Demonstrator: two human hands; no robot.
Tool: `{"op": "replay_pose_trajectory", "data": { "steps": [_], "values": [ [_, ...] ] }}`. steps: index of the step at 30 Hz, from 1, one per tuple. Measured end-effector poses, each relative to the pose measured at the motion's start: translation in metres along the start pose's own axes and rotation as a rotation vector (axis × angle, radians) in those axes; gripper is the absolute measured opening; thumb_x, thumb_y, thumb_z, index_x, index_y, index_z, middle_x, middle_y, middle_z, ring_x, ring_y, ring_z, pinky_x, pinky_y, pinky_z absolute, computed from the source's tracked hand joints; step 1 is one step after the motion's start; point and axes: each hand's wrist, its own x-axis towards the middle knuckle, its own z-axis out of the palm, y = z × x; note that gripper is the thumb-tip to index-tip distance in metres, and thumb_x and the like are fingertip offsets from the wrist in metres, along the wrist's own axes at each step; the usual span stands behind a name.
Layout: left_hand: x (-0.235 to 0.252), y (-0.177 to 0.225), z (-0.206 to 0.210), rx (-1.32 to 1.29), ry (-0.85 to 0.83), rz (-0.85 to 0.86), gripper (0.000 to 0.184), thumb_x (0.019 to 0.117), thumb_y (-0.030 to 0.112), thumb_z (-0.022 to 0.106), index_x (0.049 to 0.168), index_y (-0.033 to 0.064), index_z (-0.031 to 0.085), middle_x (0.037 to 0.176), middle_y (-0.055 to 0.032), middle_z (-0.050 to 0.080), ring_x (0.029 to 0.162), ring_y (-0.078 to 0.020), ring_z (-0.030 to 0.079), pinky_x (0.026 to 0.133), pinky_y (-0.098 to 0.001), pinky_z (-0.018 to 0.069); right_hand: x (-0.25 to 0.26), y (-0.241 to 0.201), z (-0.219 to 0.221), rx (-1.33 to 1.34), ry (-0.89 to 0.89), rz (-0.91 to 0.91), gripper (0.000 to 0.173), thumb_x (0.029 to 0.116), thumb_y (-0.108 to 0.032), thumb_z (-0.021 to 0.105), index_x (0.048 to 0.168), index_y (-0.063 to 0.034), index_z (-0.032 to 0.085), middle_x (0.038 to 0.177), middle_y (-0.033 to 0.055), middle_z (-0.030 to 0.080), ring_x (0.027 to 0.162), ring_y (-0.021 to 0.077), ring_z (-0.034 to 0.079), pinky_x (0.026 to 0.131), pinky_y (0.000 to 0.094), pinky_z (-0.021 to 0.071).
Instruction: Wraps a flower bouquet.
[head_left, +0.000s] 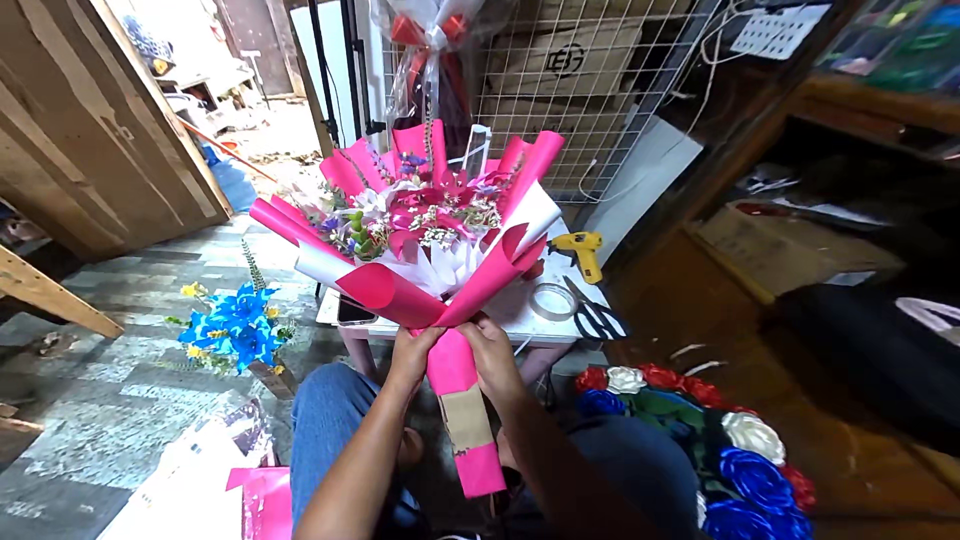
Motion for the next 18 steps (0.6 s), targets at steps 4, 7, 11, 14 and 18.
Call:
{"op": "replay_pose_trajectory", "data": {
  "steps": [4,7,11,14,18],
  "values": [
    [-0.0024,0.0009,0.0042,-0.013,0.091,0.016,0.022,0.0853,-0.002,0.067,0.106,-0.0036,0.061,0.083,-0.0084,0.072,0.076,-0.0130,0.071,0.074,-0.0311,0.0615,-0.0002,0.0039,-0.0029,0.024,-0.012,-0.049,0.020,0.0966,0.000,0.059,0.114,0.0044,0.066,0.098,0.0085,0.072,0.089,0.0092,0.069,0.083,0.0269,0.0581],
    [-0.0053,-0.0024,0.0063,-0.019,0.116,0.048,0.018,0.0887,0.000,0.065,0.106,-0.0036,0.061,0.082,-0.0085,0.071,0.075,-0.0131,0.071,0.073,-0.0310,0.0615,-0.0018,0.0020,-0.0021,0.006,-0.007,-0.068,0.021,0.0956,0.000,0.059,0.115,0.0037,0.067,0.098,0.0074,0.072,0.090,0.0076,0.068,0.084,0.0257,0.0572],
    [-0.0068,-0.0042,0.0063,-0.001,0.084,0.052,0.011,0.0955,0.004,0.058,0.104,-0.0016,0.060,0.078,-0.0057,0.071,0.072,-0.0114,0.070,0.071,-0.0295,0.0609,-0.0036,0.0005,-0.0009,-0.007,-0.012,-0.070,0.024,0.0966,-0.001,0.060,0.120,0.0038,0.065,0.102,0.0078,0.072,0.093,0.0070,0.068,0.086,0.0248,0.0567],
    [-0.0074,-0.0021,0.0067,0.002,0.061,0.038,0.013,0.0979,0.004,0.055,0.110,-0.0018,0.058,0.082,-0.0056,0.071,0.075,-0.0107,0.070,0.074,-0.0293,0.0608,-0.0040,0.0007,0.0000,0.015,0.000,-0.076,0.025,0.0955,0.000,0.061,0.120,0.0043,0.065,0.101,0.0074,0.072,0.092,0.0073,0.068,0.085,0.0246,0.0572],
    [-0.0089,-0.0012,0.0063,-0.019,0.012,0.028,0.015,0.0986,0.004,0.053,0.112,0.0000,0.057,0.084,-0.0053,0.072,0.076,-0.0108,0.071,0.075,-0.0296,0.0612,-0.0057,-0.0011,-0.0013,-0.003,-0.002,-0.078,0.028,0.0946,0.000,0.062,0.122,0.0037,0.064,0.102,0.0075,0.072,0.092,0.0071,0.068,0.085,0.0247,0.0573]
  ]
}}
